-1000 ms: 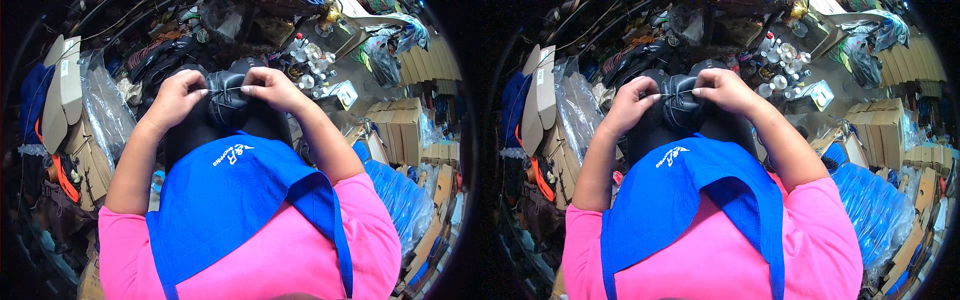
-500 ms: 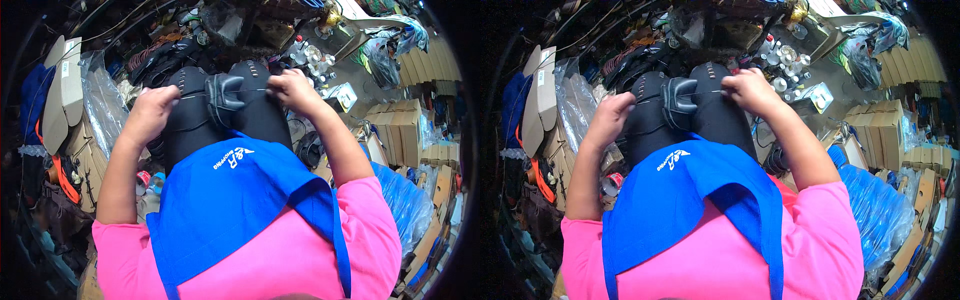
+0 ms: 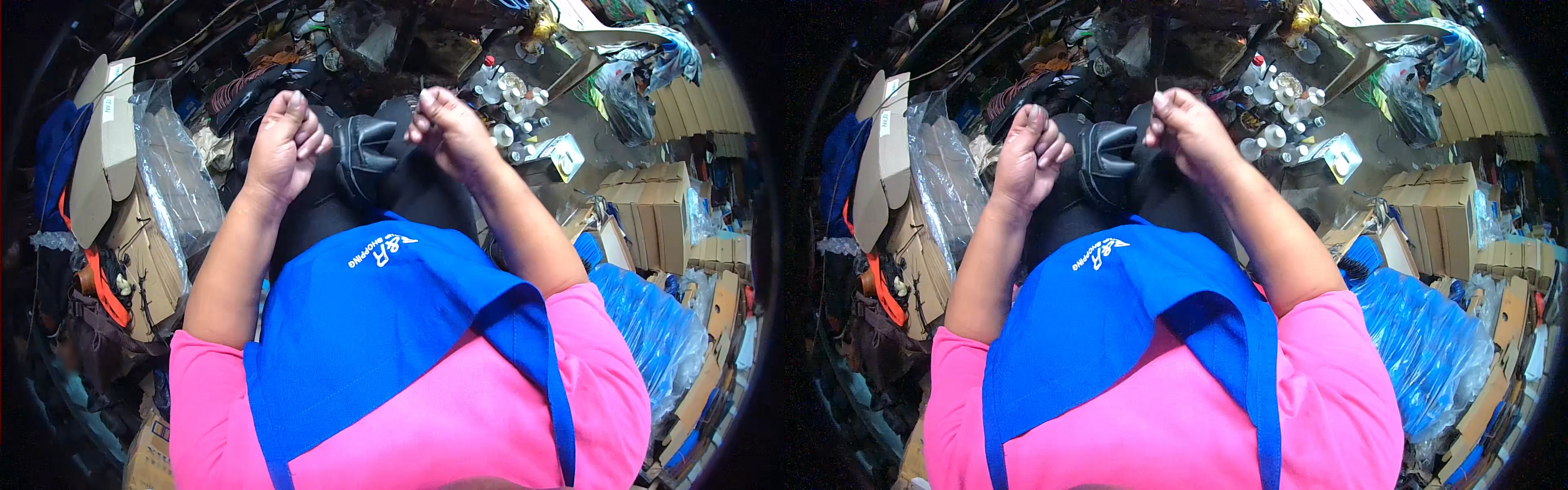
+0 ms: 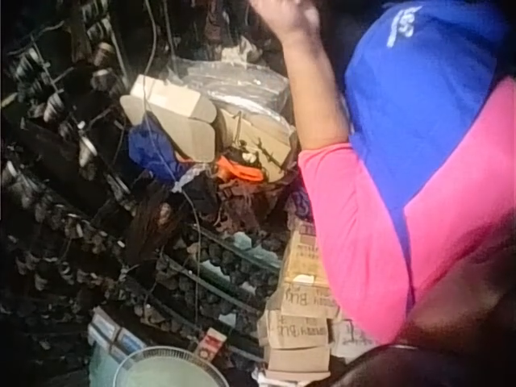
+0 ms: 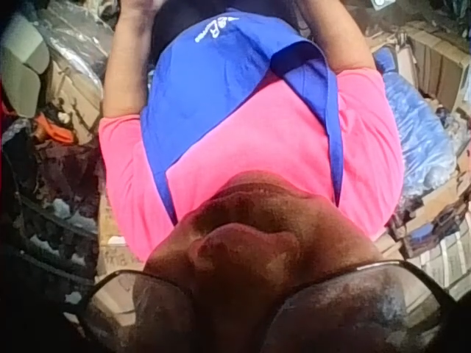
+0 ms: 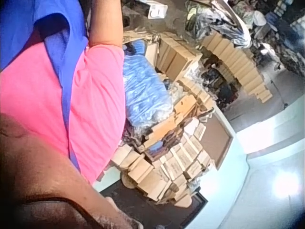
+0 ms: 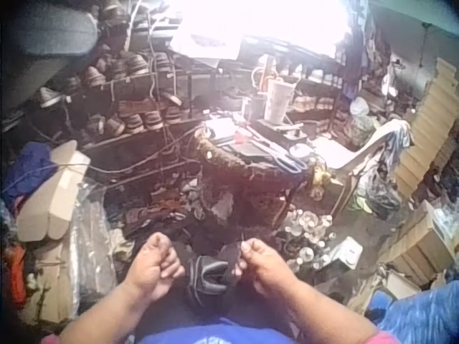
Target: Stitching leather components of a shoe by hand using a needle and thread.
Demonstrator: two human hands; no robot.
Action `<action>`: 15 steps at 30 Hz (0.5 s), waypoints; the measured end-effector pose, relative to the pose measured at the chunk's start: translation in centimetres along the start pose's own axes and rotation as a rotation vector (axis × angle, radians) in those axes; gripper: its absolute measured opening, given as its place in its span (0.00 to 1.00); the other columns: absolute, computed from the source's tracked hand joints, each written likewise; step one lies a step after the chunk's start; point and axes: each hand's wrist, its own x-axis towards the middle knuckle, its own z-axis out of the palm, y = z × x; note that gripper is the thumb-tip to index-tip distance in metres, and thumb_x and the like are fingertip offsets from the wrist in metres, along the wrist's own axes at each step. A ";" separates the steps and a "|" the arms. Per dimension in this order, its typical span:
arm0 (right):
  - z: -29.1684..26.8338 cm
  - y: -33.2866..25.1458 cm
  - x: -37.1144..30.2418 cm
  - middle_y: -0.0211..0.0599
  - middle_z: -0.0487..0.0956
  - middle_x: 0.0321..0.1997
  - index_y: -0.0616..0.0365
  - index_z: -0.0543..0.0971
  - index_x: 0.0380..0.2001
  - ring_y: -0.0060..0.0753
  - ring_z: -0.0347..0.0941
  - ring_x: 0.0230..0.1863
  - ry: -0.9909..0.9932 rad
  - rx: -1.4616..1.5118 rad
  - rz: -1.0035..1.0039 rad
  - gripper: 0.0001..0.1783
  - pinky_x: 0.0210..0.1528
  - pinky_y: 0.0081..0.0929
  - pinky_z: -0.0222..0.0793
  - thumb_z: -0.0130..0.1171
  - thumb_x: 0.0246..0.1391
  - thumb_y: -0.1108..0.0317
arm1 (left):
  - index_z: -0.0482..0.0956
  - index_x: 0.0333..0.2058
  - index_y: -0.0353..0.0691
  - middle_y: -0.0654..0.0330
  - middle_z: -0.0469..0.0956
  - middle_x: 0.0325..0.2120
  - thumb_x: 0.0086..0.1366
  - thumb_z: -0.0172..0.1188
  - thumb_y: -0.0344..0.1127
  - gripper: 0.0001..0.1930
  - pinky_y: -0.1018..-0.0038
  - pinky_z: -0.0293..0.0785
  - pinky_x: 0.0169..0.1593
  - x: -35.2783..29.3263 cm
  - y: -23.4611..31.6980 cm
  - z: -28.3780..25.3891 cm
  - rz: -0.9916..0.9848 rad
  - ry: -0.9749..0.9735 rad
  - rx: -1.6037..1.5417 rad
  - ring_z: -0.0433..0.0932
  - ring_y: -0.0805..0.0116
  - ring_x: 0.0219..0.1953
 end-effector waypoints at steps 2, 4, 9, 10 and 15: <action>-0.2 0.6 -0.4 0.27 0.70 0.24 0.53 0.69 0.30 0.25 0.70 0.25 0.056 0.075 0.069 0.11 0.34 0.24 0.70 0.53 0.60 0.58 | 0.63 0.27 0.46 0.69 0.57 0.15 0.69 0.47 0.40 0.11 0.78 0.56 0.26 0.0 -0.2 0.8 0.007 0.024 0.028 0.55 0.79 0.16; 0.7 -0.1 -1.0 0.28 0.73 0.26 0.51 0.70 0.31 0.25 0.72 0.31 0.165 0.139 0.126 0.10 0.38 0.28 0.71 0.54 0.59 0.58 | 0.69 0.32 0.44 0.66 0.66 0.20 0.69 0.49 0.38 0.07 0.78 0.64 0.32 0.1 -0.1 0.6 0.037 -0.051 0.061 0.66 0.77 0.23; 0.9 -1.7 -1.0 0.25 0.78 0.32 0.48 0.75 0.32 0.23 0.74 0.38 0.205 0.117 0.079 0.09 0.41 0.28 0.67 0.60 0.55 0.57 | 0.72 0.48 0.41 0.58 0.76 0.38 0.63 0.56 0.34 0.14 0.73 0.66 0.53 -0.1 0.5 2.4 0.076 -0.005 0.784 0.73 0.68 0.46; 0.4 -1.8 -1.0 0.28 0.78 0.36 0.49 0.75 0.38 0.24 0.74 0.39 0.170 0.091 0.076 0.09 0.43 0.27 0.69 0.58 0.56 0.60 | 0.71 0.49 0.40 0.59 0.75 0.39 0.62 0.58 0.35 0.17 0.72 0.65 0.54 -0.1 0.5 2.6 0.265 0.067 1.000 0.72 0.68 0.47; 1.6 -2.3 -1.4 0.29 0.79 0.33 0.51 0.75 0.38 0.24 0.75 0.36 0.214 0.029 0.020 0.09 0.41 0.25 0.69 0.58 0.56 0.61 | 0.80 0.40 0.40 0.58 0.74 0.39 0.53 0.64 0.33 0.14 0.71 0.64 0.54 0.0 1.3 3.4 0.491 0.013 1.452 0.71 0.66 0.49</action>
